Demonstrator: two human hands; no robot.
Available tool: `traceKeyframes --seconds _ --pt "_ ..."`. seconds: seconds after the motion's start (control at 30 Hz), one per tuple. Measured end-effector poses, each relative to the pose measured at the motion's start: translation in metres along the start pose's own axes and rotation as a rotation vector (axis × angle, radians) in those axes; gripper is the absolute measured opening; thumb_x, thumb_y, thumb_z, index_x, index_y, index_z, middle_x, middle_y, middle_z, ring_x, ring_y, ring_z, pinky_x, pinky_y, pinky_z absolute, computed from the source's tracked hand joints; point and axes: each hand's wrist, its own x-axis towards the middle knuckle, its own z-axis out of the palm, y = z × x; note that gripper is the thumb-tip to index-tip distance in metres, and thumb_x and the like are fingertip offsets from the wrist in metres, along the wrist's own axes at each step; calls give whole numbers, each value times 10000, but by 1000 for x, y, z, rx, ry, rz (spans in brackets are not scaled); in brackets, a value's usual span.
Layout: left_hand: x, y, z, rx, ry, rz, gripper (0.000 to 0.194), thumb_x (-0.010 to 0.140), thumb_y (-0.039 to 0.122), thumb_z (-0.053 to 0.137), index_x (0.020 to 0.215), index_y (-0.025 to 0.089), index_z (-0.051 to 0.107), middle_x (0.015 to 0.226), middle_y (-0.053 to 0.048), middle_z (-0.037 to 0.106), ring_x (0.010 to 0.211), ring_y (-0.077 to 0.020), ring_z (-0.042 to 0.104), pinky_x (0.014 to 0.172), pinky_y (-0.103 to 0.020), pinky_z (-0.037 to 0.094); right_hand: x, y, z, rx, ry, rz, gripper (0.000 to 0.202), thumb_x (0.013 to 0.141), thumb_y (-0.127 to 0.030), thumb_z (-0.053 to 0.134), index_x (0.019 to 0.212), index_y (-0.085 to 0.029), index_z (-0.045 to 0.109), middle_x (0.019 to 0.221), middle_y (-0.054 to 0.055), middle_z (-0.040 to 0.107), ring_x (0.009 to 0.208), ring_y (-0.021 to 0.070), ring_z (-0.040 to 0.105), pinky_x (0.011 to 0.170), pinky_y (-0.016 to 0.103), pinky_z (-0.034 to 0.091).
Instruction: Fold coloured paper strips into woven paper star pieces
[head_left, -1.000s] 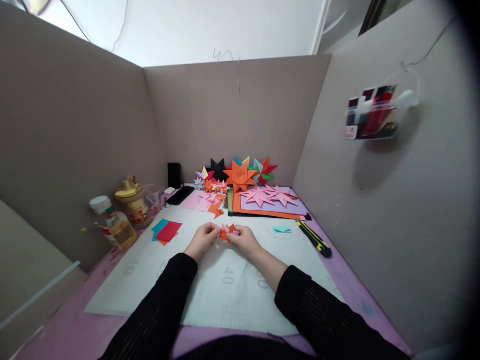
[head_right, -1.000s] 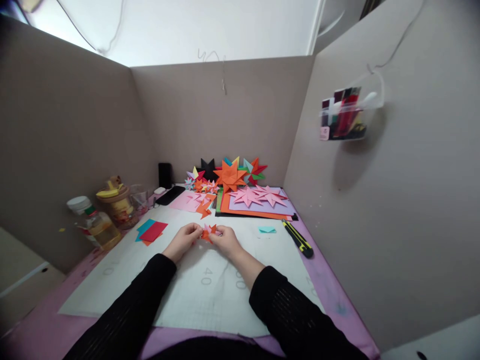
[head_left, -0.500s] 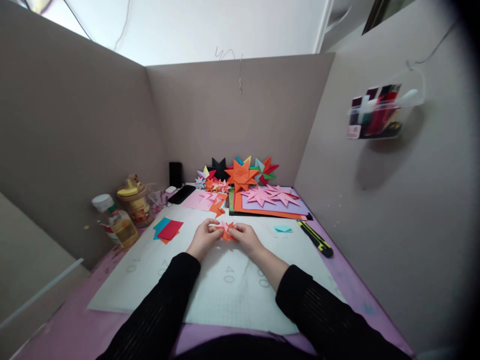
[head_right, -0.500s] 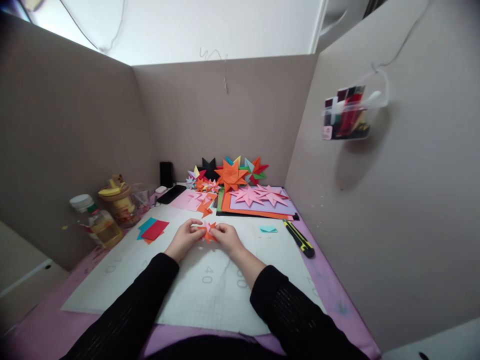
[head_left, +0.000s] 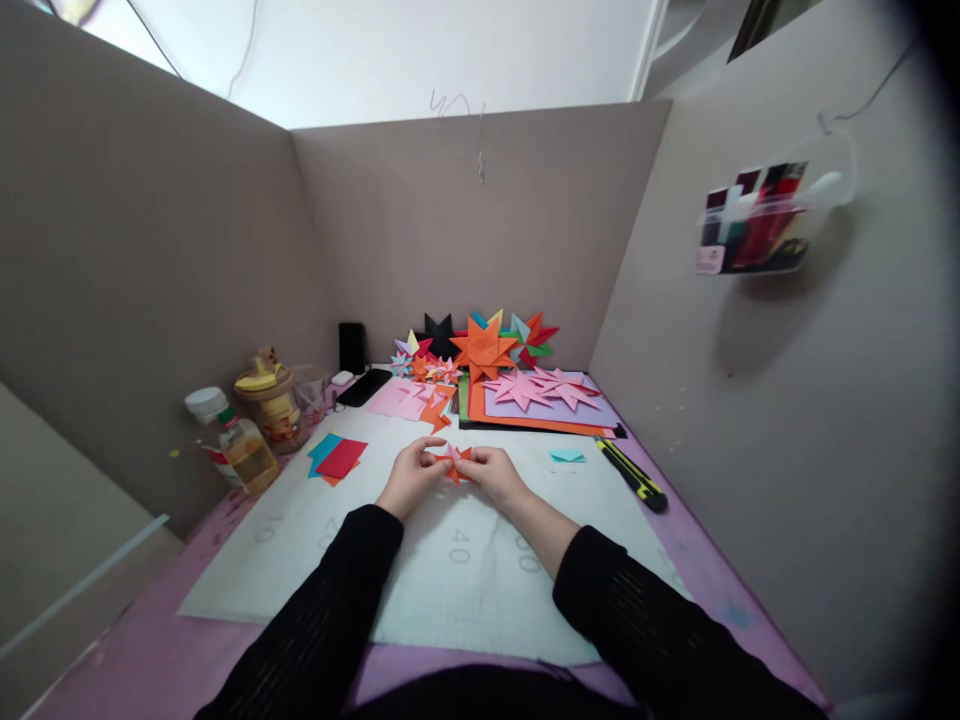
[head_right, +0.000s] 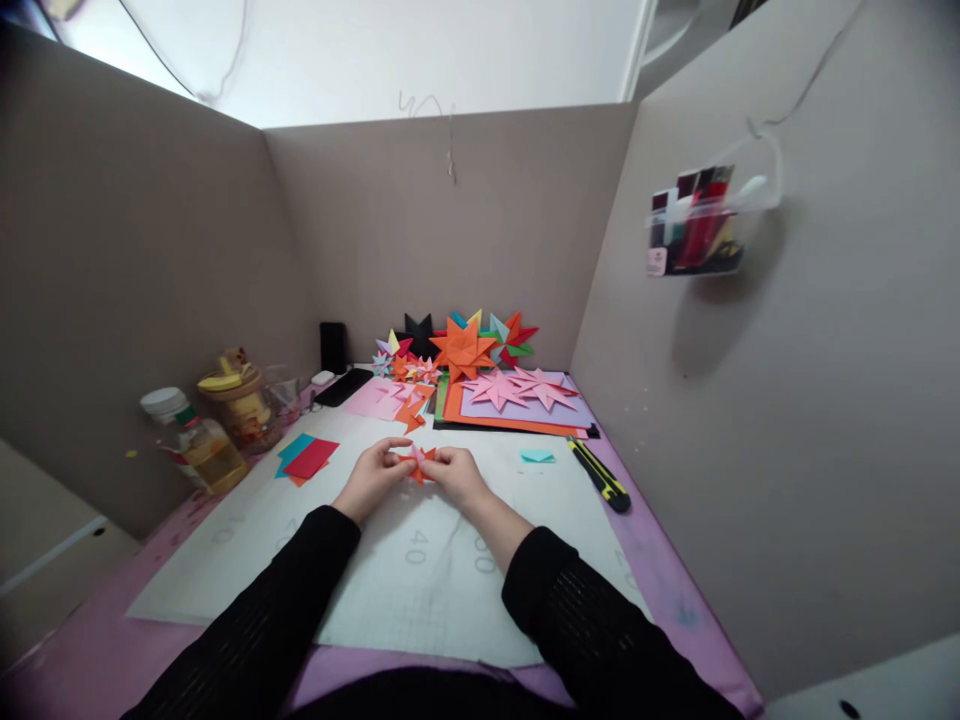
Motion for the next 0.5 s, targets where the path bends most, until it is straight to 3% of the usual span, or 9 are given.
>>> traceKeyframes --seconds 0.33,0.5 --pt "0 -2 8 21 14 11 461 633 349 671 1014 125 539 591 13 566 523 -114 533 492 -207 378 -1 -1 4 76 6 24 161 652 -285 591 612 -131 567 521 -28 517 464 75 421 460 193 307" --pt "-3 16 -3 -53 340 251 345 733 353 590 1015 182 487 998 -73 552 910 -156 530 762 -269 433 -1 -7 6 134 69 104 191 644 -314 608 631 -127 569 530 -13 547 450 81 452 438 194 333"
